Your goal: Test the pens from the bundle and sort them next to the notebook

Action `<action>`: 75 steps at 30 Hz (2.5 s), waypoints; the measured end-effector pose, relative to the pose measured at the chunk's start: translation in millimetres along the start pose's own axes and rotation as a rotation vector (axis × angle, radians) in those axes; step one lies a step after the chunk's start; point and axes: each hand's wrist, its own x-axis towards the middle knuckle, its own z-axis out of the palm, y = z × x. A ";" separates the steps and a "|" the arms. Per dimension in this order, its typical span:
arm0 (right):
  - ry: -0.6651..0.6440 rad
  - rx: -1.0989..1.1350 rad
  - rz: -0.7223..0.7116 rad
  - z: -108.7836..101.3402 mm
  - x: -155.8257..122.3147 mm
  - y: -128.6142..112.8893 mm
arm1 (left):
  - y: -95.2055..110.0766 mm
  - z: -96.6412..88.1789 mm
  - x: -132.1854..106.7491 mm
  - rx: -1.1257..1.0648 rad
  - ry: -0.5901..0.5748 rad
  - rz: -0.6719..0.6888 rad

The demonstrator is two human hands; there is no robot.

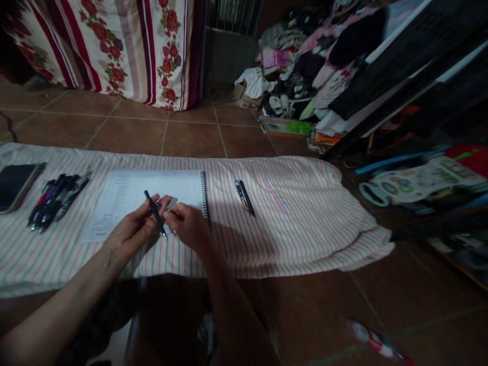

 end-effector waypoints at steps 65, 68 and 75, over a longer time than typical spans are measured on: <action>-0.194 0.201 0.110 5.2 2.2 -3.2 | -3.9 -4.1 2.8 0.427 -0.027 0.252; -0.198 0.199 0.106 5.7 2.6 0.9 | -2.3 -6.4 4.0 0.449 -0.007 0.271; -0.172 0.165 0.106 4.5 2.9 2.9 | 0.1 -11.1 4.6 0.461 0.027 0.306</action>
